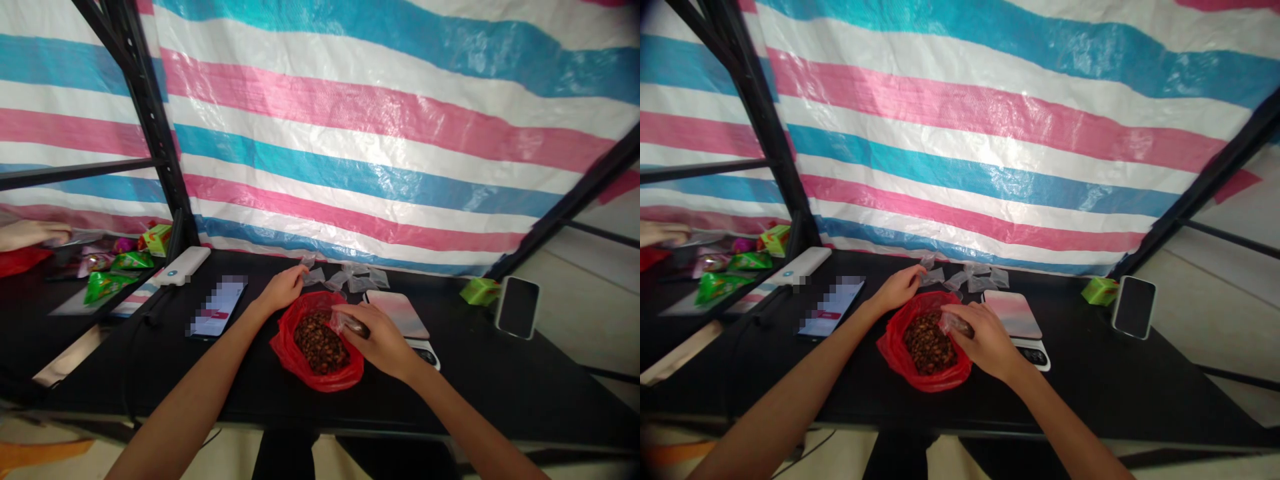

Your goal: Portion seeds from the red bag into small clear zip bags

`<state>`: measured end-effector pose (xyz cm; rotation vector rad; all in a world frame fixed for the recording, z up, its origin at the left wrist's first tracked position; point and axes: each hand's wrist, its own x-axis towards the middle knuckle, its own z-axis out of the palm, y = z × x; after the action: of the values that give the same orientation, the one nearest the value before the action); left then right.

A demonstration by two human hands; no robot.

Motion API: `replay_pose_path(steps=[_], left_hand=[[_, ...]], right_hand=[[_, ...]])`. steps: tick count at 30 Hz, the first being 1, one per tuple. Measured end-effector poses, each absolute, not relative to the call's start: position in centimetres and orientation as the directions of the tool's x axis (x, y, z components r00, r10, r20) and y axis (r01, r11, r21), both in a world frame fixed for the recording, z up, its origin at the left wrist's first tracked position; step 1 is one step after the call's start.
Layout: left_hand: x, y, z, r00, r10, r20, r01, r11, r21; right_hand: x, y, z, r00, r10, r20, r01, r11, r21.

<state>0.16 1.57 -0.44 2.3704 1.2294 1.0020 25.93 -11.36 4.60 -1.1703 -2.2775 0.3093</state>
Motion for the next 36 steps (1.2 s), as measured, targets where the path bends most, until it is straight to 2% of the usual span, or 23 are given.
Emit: replay_pose_path(steps=[4, 6, 8, 11, 13, 16, 20, 24, 28, 36], left_hand=[[0.1, 1.4, -0.1, 0.393, 0.802, 0.449, 0.608, -0.593, 0.528], [0.0, 1.4, 0.0, 0.385, 0.803, 0.454, 0.610, -0.591, 0.528], [0.0, 1.4, 0.0, 0.381, 0.804, 0.457, 0.608, -0.590, 0.531], [0.3, 1.5, -0.2, 0.392, 0.801, 0.452, 0.595, -0.596, 0.539], [0.5, 1.5, -0.4, 0.405, 0.799, 0.444, 0.585, -0.600, 0.546], [0.8, 1.4, -0.8, 0.417, 0.797, 0.436, 0.575, -0.603, 0.552], [1.0, 1.3, -0.9, 0.410, 0.794, 0.449, 0.569, -0.607, 0.555], [1.1, 1.4, -1.1, 0.392, 0.787, 0.476, 0.551, -0.616, 0.564], [1.1, 1.6, -1.1, 0.370, 0.787, 0.494, 0.534, -0.615, 0.580], [1.7, 1.2, -1.0, 0.387, 0.778, 0.495, 0.496, -0.628, 0.600]], right_hand=[[29.7, -9.4, 5.6, -0.311, 0.848, 0.429, 0.697, 0.510, -0.504], [32.6, -8.2, 5.7, -0.223, 0.901, 0.371, 0.719, 0.409, -0.562], [35.4, -7.6, 5.3, -0.168, 0.934, 0.316, 0.770, 0.325, -0.549], [38.4, -8.0, 4.9, -0.219, 0.956, 0.194, 0.835, 0.286, -0.470], [39.6, -8.7, 4.8, -0.255, 0.955, 0.152, 0.826, 0.297, -0.479], [40.8, -9.4, 4.6, -0.193, 0.961, 0.198, 0.742, 0.275, -0.612], [42.7, -8.9, 1.8, 0.179, 0.946, 0.268, 0.514, 0.143, -0.846], [44.3, -7.9, -2.2, 0.451, 0.857, 0.249, 0.320, 0.105, -0.941], [44.4, -7.9, -3.6, 0.429, 0.867, 0.254, 0.318, 0.119, -0.941], [42.8, -8.3, -2.4, 0.298, 0.913, 0.279, 0.425, 0.135, -0.895]])
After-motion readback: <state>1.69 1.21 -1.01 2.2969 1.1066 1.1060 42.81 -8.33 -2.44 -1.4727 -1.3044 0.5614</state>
